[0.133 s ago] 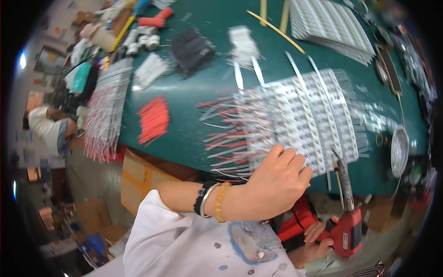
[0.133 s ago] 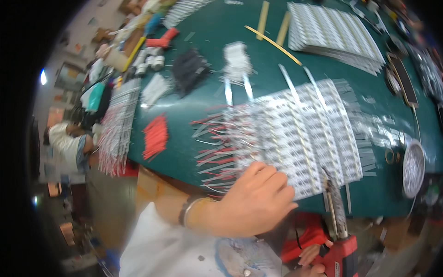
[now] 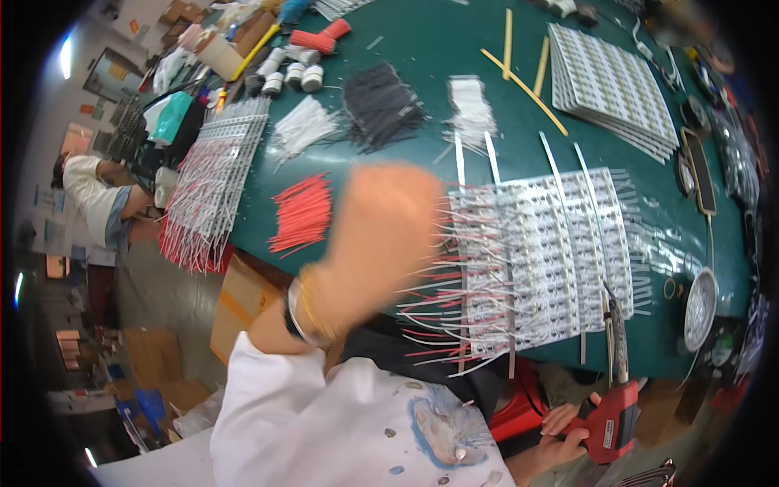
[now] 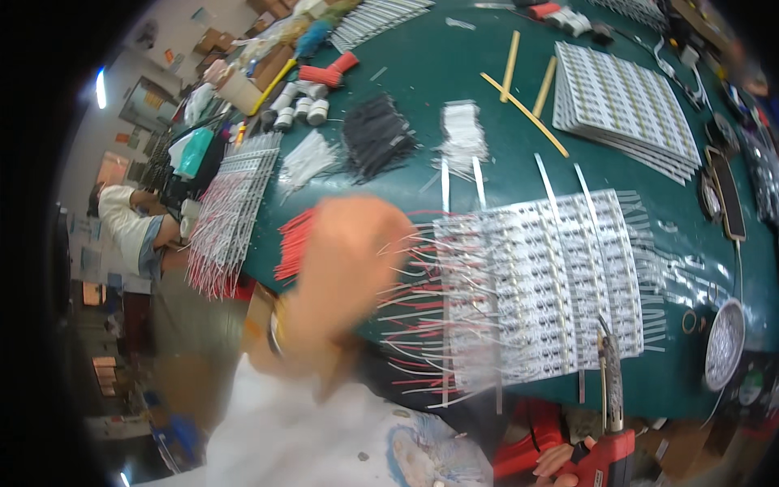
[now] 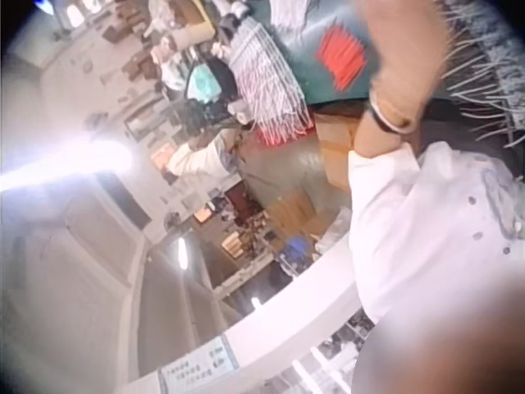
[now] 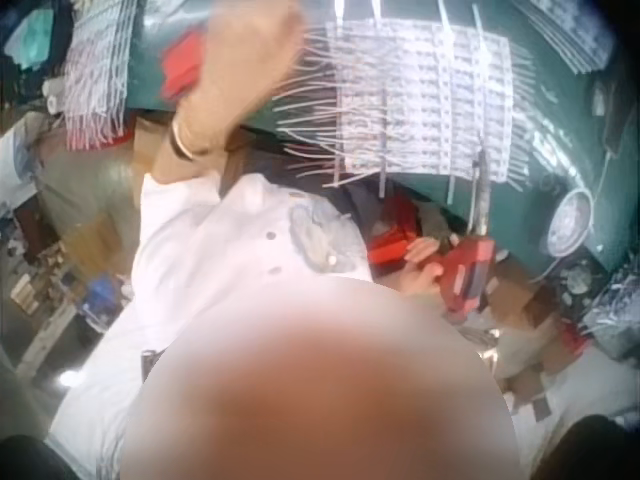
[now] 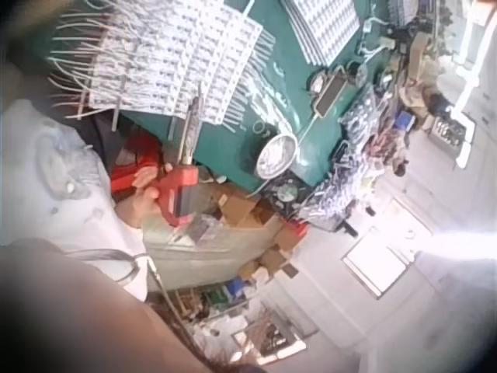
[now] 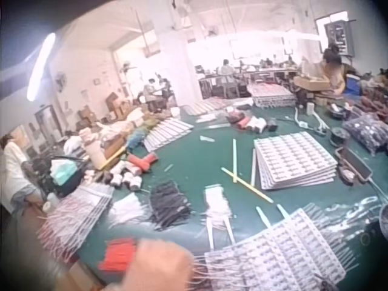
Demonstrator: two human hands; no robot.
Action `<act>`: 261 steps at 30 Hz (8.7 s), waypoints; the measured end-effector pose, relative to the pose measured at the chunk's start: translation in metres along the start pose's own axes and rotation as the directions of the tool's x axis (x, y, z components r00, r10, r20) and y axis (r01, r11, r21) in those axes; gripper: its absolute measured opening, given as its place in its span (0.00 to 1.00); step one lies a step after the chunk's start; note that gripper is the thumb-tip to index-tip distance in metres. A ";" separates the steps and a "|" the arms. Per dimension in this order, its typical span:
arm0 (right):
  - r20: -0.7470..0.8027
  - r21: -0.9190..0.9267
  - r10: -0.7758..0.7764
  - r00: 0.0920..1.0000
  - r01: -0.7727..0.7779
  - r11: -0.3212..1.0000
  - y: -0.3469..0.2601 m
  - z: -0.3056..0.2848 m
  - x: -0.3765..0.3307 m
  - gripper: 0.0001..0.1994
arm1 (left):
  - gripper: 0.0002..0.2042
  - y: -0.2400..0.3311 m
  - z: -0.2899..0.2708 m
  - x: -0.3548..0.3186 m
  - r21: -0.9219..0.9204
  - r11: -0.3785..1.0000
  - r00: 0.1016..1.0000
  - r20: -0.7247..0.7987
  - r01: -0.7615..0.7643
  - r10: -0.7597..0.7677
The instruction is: The person solders red wires and white wires onto strips of LEDs on a workbench using a soldering iron and solder wire.
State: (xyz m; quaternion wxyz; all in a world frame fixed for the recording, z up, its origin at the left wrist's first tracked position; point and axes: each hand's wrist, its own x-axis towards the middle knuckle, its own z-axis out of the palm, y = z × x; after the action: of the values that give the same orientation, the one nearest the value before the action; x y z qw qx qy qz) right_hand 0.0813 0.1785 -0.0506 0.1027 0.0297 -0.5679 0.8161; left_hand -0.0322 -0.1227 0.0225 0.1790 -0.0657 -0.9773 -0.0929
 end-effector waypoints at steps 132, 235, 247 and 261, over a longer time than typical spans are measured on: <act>0.023 -0.166 -0.086 0.996 0.088 0.982 0.009 -0.030 -0.003 0.30 | 0.02 -0.159 -0.044 -0.003 0.362 0.932 0.917 0.371 0.003 -0.147; 0.048 -0.345 0.290 0.956 -0.256 0.903 0.007 0.029 0.068 0.39 | 0.07 0.009 0.079 0.051 -0.613 0.745 0.948 0.308 0.263 -0.082; -0.072 -0.272 0.233 0.970 -0.243 0.931 0.003 0.034 0.066 0.40 | 0.05 0.011 0.079 0.051 -0.593 0.781 0.966 0.256 0.196 -0.048; -0.049 -0.239 0.246 0.968 -0.251 0.938 0.002 0.027 0.047 0.41 | 0.04 0.024 0.073 0.041 -0.655 0.704 0.942 0.332 0.276 -0.060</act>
State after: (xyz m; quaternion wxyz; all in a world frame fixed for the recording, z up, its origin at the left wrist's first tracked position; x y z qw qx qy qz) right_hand 0.0334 0.1593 -0.0355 0.0069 -0.0624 -0.6617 0.7471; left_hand -0.0906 -0.0800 -0.0262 -0.0108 -0.0503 -0.8880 -0.4570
